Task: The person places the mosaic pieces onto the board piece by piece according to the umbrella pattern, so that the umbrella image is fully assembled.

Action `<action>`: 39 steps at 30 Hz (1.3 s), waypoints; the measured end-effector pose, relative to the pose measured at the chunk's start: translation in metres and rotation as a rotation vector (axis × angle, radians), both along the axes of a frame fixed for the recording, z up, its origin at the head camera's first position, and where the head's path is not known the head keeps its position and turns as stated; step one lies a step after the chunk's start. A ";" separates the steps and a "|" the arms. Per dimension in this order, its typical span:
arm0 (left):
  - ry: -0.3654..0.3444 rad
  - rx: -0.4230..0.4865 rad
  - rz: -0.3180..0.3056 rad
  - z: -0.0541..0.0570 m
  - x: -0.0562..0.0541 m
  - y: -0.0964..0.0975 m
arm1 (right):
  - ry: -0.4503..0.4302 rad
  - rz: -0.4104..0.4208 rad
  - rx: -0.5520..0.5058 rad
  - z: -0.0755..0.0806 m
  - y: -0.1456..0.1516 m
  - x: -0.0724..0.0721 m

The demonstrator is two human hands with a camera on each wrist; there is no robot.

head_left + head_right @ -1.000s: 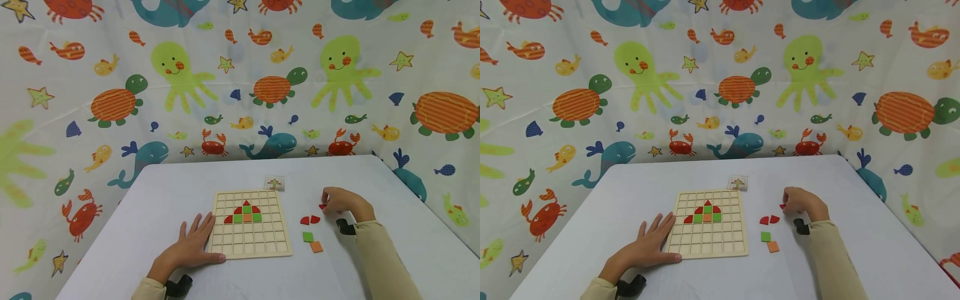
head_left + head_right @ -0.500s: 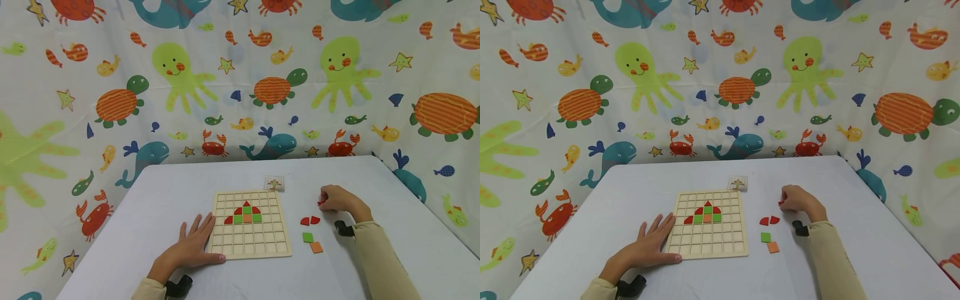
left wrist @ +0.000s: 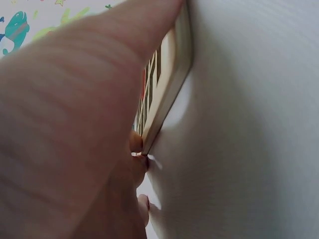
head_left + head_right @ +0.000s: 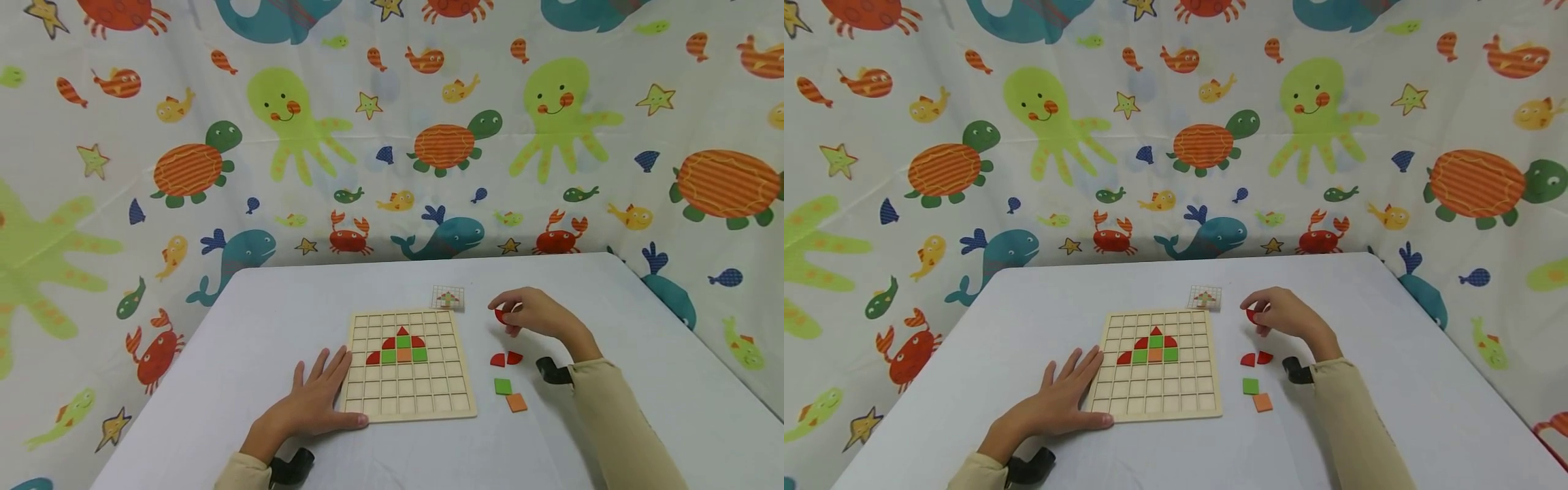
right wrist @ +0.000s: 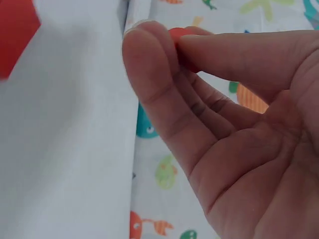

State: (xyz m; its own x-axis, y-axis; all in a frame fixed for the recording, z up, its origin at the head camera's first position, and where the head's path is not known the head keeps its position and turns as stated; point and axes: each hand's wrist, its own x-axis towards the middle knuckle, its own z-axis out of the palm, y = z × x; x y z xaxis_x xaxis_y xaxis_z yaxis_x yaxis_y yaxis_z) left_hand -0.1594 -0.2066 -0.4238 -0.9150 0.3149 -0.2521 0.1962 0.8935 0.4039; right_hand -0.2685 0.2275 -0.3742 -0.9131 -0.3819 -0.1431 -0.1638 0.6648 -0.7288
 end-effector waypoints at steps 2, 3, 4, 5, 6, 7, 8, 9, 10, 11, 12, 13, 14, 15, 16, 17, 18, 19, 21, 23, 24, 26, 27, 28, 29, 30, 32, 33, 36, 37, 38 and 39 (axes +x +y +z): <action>0.002 0.002 0.001 -0.001 0.000 0.000 | 0.004 0.006 -0.014 0.001 -0.005 0.000; 0.006 0.004 0.000 -0.001 0.000 -0.001 | 0.013 0.014 -0.020 0.001 -0.007 0.000; 0.006 0.005 0.000 -0.001 0.000 -0.001 | 0.018 0.019 -0.029 0.001 -0.010 0.000; 0.006 0.007 0.001 -0.002 0.000 -0.001 | 0.025 0.023 -0.036 0.001 -0.012 0.000; 0.005 0.008 0.000 -0.002 0.000 -0.001 | 0.030 0.027 -0.045 0.001 -0.014 0.000; 0.006 0.009 0.000 -0.003 0.000 -0.002 | 0.037 0.031 -0.052 0.001 -0.016 0.000; 0.006 0.010 -0.001 -0.003 0.000 -0.002 | 0.045 0.035 -0.056 0.001 -0.018 0.000; 0.006 0.012 -0.002 -0.004 0.000 -0.002 | 0.055 0.036 -0.056 0.001 -0.020 0.000; 0.006 0.013 -0.003 -0.004 0.000 -0.002 | 0.064 0.037 -0.055 0.001 -0.023 0.000; 0.006 0.014 -0.004 -0.004 0.000 -0.002 | 0.075 0.038 -0.052 0.000 -0.025 0.000; 0.007 0.016 -0.005 -0.004 0.000 -0.003 | 0.088 0.038 -0.047 0.000 -0.027 0.000; 0.009 0.017 -0.007 -0.004 -0.001 -0.003 | 0.101 0.037 -0.041 -0.001 -0.029 0.000; 0.008 0.017 -0.007 -0.004 -0.001 -0.003 | 0.112 0.036 -0.036 -0.002 -0.031 0.000; 0.008 0.015 -0.008 -0.004 -0.001 -0.003 | 0.121 0.036 -0.034 -0.002 -0.033 0.000; 0.007 0.014 -0.007 -0.004 -0.001 -0.003 | 0.126 0.035 -0.035 -0.003 -0.035 0.000; 0.005 0.013 -0.006 -0.004 -0.001 -0.003 | 0.128 0.035 -0.039 -0.004 -0.037 0.000; 0.005 0.012 -0.006 -0.004 -0.001 -0.003 | 0.127 0.035 -0.047 -0.005 -0.038 0.001; 0.003 0.010 -0.006 -0.004 -0.002 -0.003 | 0.123 0.036 -0.058 -0.006 -0.040 0.001; 0.000 0.009 -0.004 -0.004 -0.002 -0.003 | 0.108 0.036 -0.091 -0.008 -0.044 0.001; -0.001 0.019 -0.005 -0.003 -0.002 -0.003 | 0.085 0.036 -0.128 -0.010 -0.048 0.001; 0.000 0.018 -0.006 -0.003 -0.002 -0.003 | 0.073 0.035 -0.146 -0.011 -0.050 0.002; 0.000 0.022 -0.006 -0.002 -0.002 -0.002 | 0.044 0.025 -0.182 -0.012 -0.054 0.003; -0.002 0.024 -0.007 -0.002 -0.002 -0.002 | 0.032 0.020 -0.195 -0.012 -0.056 0.004; -0.003 0.022 -0.006 -0.002 -0.002 -0.002 | 0.022 0.021 -0.208 -0.013 -0.058 0.004; -0.006 0.016 -0.004 -0.002 -0.002 -0.002 | 0.015 0.020 -0.218 -0.014 -0.061 0.005; -0.008 0.013 -0.003 -0.002 -0.002 -0.002 | 0.010 0.024 -0.228 -0.015 -0.063 0.006; -0.012 0.012 -0.002 -0.001 -0.003 -0.002 | 0.009 0.040 -0.241 -0.016 -0.068 0.007; -0.013 0.009 -0.001 -0.001 -0.003 -0.002 | 0.011 0.049 -0.243 -0.017 -0.070 0.008; -0.012 0.012 -0.001 0.000 -0.003 -0.001 | 0.023 0.081 -0.236 -0.021 -0.078 0.009; -0.012 0.010 -0.001 0.000 -0.003 -0.001 | 0.030 0.087 -0.226 -0.023 -0.080 0.009; -0.011 0.011 -0.001 0.000 -0.003 -0.001 | 0.040 0.095 -0.216 -0.025 -0.082 0.009; -0.009 0.010 -0.002 0.000 -0.003 -0.001 | 0.051 0.103 -0.203 -0.027 -0.085 0.009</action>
State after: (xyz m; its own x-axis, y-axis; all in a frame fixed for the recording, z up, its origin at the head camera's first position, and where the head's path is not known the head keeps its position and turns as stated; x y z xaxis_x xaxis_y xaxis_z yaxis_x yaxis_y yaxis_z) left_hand -0.1620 -0.2079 -0.4239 -0.9119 0.3195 -0.2574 0.1945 0.8890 0.4146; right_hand -0.2596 0.1430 -0.4007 -0.8720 -0.4894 -0.0087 -0.2629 0.4833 -0.8350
